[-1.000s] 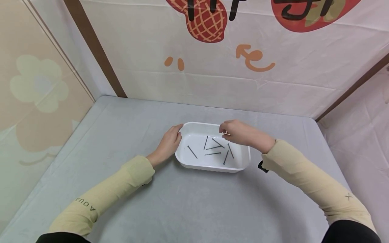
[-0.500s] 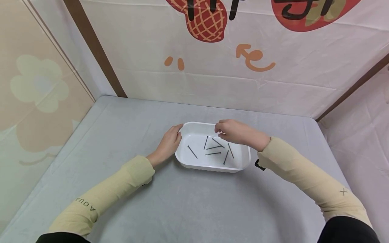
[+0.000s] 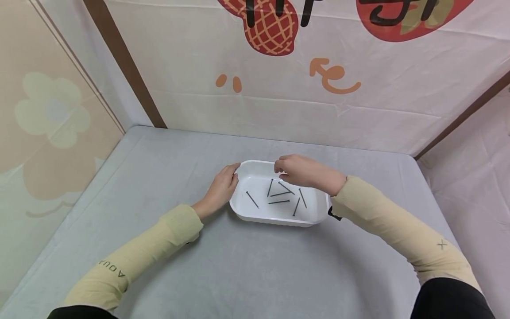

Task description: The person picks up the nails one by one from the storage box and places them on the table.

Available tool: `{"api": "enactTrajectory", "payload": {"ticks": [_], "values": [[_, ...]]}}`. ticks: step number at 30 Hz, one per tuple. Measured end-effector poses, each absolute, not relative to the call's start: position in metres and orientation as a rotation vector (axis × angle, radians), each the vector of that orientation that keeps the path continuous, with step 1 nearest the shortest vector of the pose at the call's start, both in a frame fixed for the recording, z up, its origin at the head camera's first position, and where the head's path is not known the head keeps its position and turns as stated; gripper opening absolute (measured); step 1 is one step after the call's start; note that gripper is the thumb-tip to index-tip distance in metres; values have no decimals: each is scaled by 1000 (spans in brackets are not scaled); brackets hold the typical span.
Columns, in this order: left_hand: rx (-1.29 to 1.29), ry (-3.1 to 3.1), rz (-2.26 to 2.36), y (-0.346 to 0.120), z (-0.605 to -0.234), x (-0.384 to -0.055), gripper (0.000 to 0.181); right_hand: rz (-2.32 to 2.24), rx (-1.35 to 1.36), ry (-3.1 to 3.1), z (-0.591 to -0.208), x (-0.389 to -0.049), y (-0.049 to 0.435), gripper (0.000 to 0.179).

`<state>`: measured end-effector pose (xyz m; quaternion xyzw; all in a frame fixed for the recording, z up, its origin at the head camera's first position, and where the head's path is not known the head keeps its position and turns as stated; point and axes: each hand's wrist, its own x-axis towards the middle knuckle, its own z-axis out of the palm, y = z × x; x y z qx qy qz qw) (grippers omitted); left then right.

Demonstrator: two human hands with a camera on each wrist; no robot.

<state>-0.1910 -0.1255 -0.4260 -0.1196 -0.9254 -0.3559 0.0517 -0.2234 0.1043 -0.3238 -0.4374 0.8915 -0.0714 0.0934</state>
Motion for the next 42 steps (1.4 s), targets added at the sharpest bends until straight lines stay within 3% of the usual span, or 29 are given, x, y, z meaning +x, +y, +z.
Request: {"api": "enactTrajectory", "payload": {"ticks": [42], "values": [[-368,-2825,-1110,-126,-425,-191,39,3,-1411,2514,-346,-226,57,18]]}}
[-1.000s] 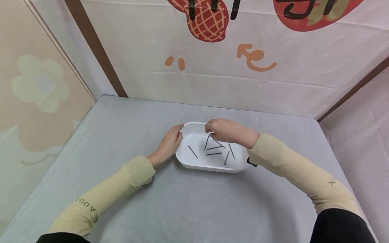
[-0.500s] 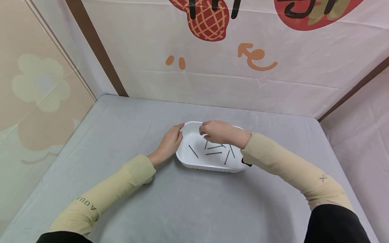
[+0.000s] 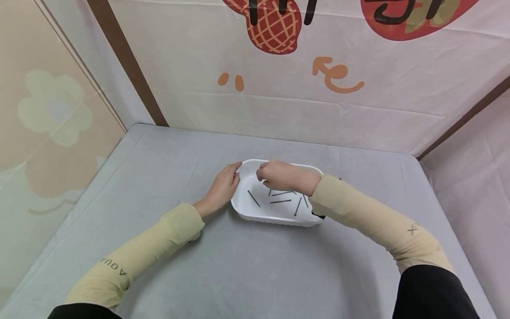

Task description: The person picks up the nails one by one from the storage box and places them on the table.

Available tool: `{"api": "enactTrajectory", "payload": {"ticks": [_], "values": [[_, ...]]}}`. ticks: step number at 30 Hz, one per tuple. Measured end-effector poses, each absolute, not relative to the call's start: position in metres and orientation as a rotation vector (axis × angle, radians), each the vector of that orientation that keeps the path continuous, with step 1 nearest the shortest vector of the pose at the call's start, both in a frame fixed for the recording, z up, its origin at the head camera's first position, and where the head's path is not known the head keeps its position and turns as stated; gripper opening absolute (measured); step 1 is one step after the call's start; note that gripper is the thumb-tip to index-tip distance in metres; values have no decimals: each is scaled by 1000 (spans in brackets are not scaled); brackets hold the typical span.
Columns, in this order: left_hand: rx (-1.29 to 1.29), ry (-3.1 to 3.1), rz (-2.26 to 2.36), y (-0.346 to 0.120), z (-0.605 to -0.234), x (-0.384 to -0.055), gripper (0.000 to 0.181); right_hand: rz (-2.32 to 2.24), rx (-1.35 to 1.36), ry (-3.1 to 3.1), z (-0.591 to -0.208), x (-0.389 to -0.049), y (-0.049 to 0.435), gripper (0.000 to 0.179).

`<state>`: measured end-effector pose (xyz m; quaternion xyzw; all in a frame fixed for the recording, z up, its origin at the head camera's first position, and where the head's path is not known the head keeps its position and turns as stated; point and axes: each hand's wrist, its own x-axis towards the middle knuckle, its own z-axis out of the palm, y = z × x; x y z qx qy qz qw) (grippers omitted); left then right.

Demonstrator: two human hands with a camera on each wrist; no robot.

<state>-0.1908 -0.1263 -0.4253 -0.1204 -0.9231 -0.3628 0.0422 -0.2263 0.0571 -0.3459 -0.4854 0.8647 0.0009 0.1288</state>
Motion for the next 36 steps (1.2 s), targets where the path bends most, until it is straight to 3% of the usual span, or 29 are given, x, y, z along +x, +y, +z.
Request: {"api": "enactTrajectory", "payload": {"ticks": [16,36], "values": [[-385,-2812,-1097,-126,-425,-192,38,33,-1483,2478,-357,-229,46,19],[-402,-2796,-1088,-127,-426,-191,37,-116,-1236,2416,-373,-244,33,19]]}}
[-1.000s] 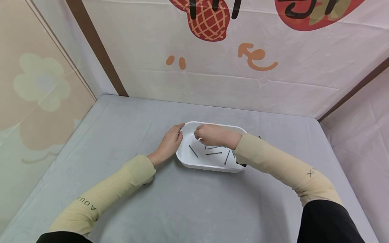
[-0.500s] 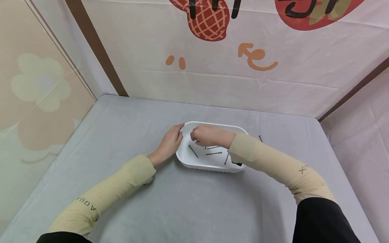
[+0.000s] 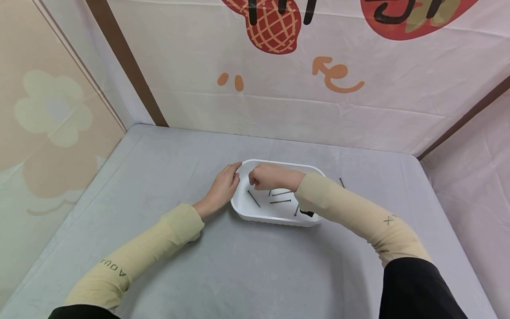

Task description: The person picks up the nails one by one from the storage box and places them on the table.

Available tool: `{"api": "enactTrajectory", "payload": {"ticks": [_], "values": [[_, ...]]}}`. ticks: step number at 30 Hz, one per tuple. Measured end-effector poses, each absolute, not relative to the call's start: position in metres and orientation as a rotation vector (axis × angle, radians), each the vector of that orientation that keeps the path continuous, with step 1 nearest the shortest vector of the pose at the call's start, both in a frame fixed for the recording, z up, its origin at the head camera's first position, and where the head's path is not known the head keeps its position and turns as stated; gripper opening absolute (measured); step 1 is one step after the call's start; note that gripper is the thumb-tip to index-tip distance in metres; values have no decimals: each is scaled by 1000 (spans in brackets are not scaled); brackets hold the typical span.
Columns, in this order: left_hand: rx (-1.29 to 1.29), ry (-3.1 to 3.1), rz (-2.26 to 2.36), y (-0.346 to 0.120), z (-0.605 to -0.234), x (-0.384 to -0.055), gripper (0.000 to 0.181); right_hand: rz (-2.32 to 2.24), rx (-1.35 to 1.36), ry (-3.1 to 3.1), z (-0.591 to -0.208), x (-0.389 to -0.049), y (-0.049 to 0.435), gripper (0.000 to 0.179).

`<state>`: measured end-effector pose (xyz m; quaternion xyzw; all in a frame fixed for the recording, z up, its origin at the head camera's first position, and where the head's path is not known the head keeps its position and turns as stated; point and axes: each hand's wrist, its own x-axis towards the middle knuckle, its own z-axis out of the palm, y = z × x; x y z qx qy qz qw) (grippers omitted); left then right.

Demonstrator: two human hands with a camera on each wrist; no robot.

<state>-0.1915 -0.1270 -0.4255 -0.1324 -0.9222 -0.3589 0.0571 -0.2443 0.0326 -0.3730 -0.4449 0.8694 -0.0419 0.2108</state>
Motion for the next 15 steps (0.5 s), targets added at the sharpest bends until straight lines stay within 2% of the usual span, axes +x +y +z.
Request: {"api": "enactTrajectory", "payload": {"ticks": [15], "values": [[-392,-2799,-1094,-126,-426,-192,38,-180,-1113,2347,-382,-247,29,22]]}}
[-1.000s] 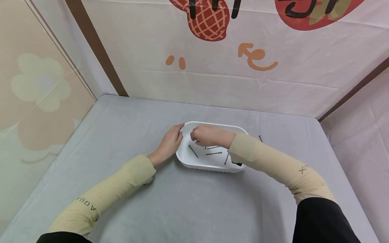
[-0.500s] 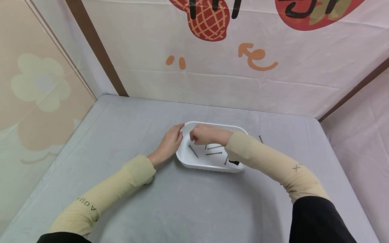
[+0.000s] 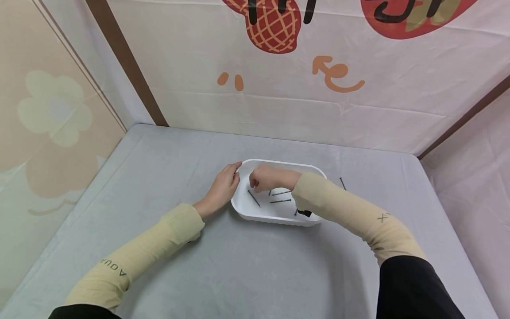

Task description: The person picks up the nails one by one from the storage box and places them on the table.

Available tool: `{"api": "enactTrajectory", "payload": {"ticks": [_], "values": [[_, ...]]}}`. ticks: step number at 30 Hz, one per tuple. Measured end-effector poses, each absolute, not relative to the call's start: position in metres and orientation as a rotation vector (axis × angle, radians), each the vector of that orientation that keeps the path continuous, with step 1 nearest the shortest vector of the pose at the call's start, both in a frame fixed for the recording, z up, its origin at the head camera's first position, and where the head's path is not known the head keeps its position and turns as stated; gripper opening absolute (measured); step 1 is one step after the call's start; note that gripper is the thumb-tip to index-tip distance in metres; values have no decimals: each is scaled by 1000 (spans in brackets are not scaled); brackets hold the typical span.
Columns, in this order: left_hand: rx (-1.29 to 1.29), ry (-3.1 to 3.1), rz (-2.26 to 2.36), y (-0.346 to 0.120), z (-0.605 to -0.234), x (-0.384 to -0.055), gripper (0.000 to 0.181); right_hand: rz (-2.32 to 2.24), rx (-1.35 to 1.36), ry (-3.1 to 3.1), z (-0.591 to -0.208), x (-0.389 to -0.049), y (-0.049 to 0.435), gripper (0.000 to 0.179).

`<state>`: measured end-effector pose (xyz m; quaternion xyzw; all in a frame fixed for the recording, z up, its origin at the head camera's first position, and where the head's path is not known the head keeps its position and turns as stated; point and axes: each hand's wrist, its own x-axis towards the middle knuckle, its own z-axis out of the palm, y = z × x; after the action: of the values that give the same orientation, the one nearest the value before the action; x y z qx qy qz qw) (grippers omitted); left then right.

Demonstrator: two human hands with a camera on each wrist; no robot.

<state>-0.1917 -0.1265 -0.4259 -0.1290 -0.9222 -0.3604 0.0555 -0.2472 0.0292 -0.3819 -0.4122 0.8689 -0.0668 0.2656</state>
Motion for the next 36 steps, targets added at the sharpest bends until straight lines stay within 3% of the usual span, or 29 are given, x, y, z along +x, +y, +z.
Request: {"api": "enactTrajectory", "payload": {"ticks": [18,36], "values": [[-411,-2781,-1089,-127,-426,-191,38,-296,-852,2276,-395,-249,22,16],[-409,-2769,-1118,-127,-425,-191,38,-209,-844,2303,-399,-249,15,19]]}}
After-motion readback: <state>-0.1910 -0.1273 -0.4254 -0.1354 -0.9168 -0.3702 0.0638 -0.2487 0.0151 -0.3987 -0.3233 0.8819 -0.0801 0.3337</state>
